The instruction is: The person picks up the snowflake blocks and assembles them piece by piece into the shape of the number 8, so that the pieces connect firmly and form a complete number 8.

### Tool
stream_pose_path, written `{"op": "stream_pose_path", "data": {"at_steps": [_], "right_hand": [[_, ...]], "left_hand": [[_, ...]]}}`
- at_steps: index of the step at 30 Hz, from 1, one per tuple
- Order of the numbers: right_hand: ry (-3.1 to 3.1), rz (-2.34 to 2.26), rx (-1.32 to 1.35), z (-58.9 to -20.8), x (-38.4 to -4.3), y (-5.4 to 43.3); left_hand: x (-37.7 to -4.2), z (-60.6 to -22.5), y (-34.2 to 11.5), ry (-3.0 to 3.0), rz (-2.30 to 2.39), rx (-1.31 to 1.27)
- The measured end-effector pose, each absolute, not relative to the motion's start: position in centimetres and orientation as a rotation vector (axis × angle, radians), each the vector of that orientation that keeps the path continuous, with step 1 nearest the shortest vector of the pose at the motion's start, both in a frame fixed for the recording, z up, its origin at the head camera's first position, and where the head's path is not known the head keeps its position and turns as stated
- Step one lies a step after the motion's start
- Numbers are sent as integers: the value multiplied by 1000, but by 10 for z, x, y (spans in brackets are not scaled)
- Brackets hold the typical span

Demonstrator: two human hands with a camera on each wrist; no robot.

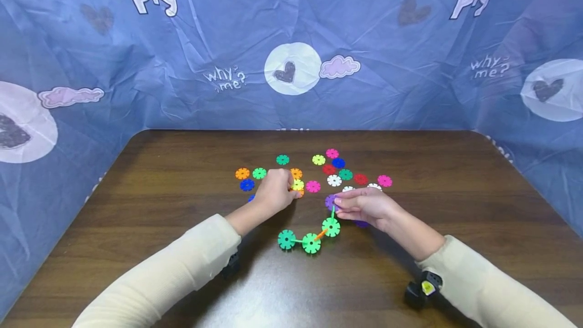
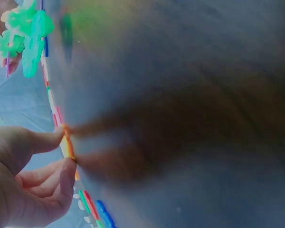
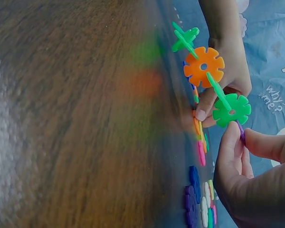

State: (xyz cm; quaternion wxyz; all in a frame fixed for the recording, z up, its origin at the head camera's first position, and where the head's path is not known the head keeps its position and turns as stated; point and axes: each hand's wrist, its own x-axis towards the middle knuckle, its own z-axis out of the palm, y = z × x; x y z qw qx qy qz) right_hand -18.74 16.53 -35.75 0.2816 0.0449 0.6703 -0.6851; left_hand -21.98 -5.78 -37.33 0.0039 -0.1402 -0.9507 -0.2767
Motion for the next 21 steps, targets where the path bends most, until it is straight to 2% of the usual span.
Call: {"op": "stream_pose_path", "data": {"at_steps": [12,21], "right_hand": [[1807,-1814,89,-357,-186,163],[1822,-1758,70,-367,-183,156]], "left_hand": [[-203,-361,-57,-3143,-984,-330],[-196,-360,-61,-3296,-897,-457]]}}
